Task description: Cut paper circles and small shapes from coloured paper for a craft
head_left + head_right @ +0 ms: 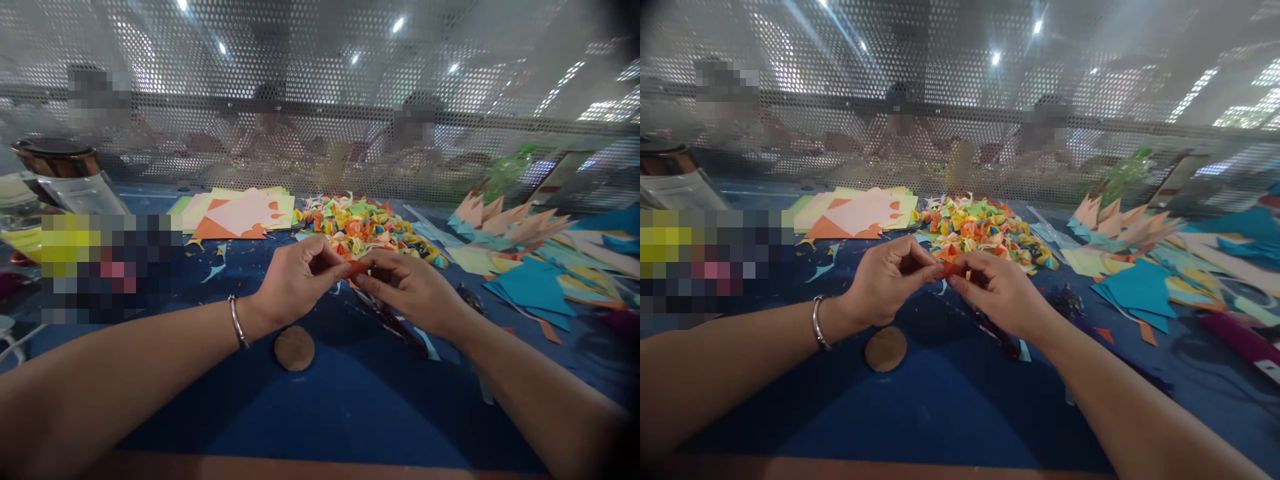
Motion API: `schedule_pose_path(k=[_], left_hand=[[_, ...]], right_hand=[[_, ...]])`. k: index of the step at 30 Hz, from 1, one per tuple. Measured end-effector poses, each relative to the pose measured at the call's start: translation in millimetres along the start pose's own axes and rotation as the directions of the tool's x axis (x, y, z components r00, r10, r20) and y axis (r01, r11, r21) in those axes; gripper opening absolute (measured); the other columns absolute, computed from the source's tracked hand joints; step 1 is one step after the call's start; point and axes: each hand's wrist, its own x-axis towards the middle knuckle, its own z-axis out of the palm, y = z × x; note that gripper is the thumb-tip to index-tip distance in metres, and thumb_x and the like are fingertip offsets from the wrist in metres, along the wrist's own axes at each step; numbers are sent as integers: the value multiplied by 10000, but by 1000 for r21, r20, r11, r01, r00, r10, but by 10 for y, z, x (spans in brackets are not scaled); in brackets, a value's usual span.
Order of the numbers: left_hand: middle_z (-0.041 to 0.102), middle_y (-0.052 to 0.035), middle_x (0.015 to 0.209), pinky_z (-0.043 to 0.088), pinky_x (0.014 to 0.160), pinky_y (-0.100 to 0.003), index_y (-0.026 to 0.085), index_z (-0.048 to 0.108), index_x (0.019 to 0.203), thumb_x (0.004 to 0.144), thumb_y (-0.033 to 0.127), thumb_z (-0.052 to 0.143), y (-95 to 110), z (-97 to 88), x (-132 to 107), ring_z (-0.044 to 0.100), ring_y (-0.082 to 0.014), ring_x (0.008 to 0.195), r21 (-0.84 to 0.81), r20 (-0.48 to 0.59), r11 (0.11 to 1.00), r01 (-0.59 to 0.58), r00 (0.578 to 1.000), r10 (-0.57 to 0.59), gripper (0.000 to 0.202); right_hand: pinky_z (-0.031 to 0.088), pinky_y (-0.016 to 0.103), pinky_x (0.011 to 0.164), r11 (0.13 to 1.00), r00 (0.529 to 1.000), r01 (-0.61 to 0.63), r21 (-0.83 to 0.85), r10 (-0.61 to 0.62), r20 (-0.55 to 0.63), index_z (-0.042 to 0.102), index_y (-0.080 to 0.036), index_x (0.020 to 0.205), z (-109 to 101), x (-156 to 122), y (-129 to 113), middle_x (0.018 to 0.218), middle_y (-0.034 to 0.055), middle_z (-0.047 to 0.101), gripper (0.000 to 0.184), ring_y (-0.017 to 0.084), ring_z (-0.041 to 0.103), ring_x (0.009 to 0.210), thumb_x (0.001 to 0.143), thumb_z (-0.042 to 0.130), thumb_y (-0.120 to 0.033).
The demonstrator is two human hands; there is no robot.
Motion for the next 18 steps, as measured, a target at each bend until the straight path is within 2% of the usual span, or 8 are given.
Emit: schedule_pose_path(k=[6, 10, 14, 18], left_hand=[[671, -17, 700, 475, 612, -249, 188, 613, 744, 824, 396, 709, -11, 13, 1, 594, -111, 637, -58, -8, 998, 28, 1000, -29, 243], [655, -15, 704, 485, 614, -249, 181, 594, 744, 823, 380, 707, -26, 20, 5, 596, -111, 637, -88, 8, 996, 34, 999, -33, 242], [626, -6, 716, 487, 612, -241, 183, 564, 761, 812, 328, 710, -40, 37, 14, 575, -100, 633, -173, 64, 983, 52, 997, -42, 213], [594, 3, 820, 498, 676, -236, 192, 520, 889, 785, 197, 693, -32, 58, 15, 571, -89, 701, -288, 137, 957, 23, 990, 17, 202]], right_hand=[[447, 245, 517, 999, 999, 23, -34, -24, -28, 611, -214, 833, -14, -13, -18, 796, 16, 547, 255, 118, 538, 604, 881, 609, -464], [416, 251, 513, 998, 999, 41, -50, -42, -17, 576, -206, 778, -17, -20, -20, 737, 8, 509, 243, 118, 498, 586, 903, 580, -415], [385, 266, 551, 991, 994, 102, -83, -106, -38, 574, -202, 733, -9, -18, 6, 683, -4, 481, 208, 126, 466, 601, 895, 570, -333], [358, 270, 557, 987, 990, 133, -86, -137, -44, 541, -206, 693, 9, -14, -4, 672, -9, 478, 212, 122, 440, 594, 881, 559, -302]])
